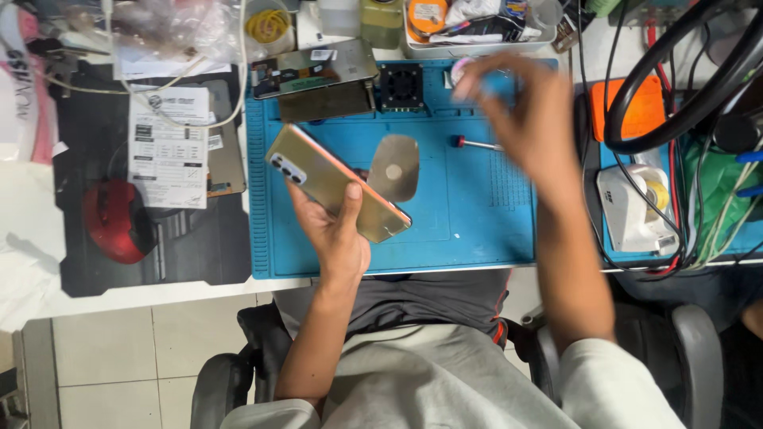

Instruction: The person picks up a smartphone from the repair mat, sprays cleaning solution onto its back, and wipes the back panel with a card. They then hold the phone and use a screwdriver to pry open the back cover, exposing the internal battery and frame.

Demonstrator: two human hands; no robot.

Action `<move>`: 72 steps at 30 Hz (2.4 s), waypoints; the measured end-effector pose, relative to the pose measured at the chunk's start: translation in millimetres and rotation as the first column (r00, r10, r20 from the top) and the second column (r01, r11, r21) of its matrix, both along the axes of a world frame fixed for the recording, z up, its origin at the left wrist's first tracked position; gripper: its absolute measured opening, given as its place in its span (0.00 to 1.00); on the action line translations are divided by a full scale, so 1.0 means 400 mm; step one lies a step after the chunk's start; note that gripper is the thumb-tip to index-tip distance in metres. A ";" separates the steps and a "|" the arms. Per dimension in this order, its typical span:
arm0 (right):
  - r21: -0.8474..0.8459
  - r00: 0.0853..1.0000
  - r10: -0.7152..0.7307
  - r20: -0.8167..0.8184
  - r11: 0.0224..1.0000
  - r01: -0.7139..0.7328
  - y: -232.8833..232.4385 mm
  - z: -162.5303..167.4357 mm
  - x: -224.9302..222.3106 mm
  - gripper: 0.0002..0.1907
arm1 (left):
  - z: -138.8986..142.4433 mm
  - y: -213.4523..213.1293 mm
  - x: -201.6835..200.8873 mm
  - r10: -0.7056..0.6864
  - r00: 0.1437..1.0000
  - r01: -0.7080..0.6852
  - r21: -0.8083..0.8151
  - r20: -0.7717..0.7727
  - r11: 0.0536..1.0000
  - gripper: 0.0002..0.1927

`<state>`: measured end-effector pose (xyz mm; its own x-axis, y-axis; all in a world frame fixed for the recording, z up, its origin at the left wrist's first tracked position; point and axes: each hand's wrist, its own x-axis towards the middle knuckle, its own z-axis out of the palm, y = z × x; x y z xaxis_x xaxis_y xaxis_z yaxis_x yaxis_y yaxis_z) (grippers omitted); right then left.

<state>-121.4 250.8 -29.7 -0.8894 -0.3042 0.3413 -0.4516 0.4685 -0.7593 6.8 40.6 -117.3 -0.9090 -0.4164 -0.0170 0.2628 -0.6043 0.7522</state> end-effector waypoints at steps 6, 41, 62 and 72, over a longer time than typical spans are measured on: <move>0.556 0.908 0.095 -0.408 0.815 0.164 0.097 -0.132 -0.239 0.09 | -0.029 -0.029 -0.018 -0.156 0.986 0.165 0.266 -0.054 0.950 0.42; 0.717 0.831 0.298 -0.469 0.679 0.161 0.079 -0.131 -0.271 0.30 | -0.029 -0.028 -0.031 -0.267 0.964 0.253 0.363 -0.012 0.897 0.40; 0.638 0.810 0.329 -0.486 0.766 0.072 0.013 -0.160 -0.275 0.07 | -0.025 -0.024 -0.042 -0.276 0.961 0.255 0.386 -0.001 0.886 0.36; 0.756 0.819 0.323 -0.474 0.626 0.190 0.011 -0.155 -0.264 0.10 | -0.032 -0.020 -0.043 -0.304 0.953 0.286 0.392 -0.018 0.874 0.35</move>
<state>-227.0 255.2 -91.6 -0.6019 -0.7200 0.3454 -0.6916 0.6862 0.2253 -10.4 32.5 -130.2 -0.9834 -0.0816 -0.1619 -0.0001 -0.8927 0.4506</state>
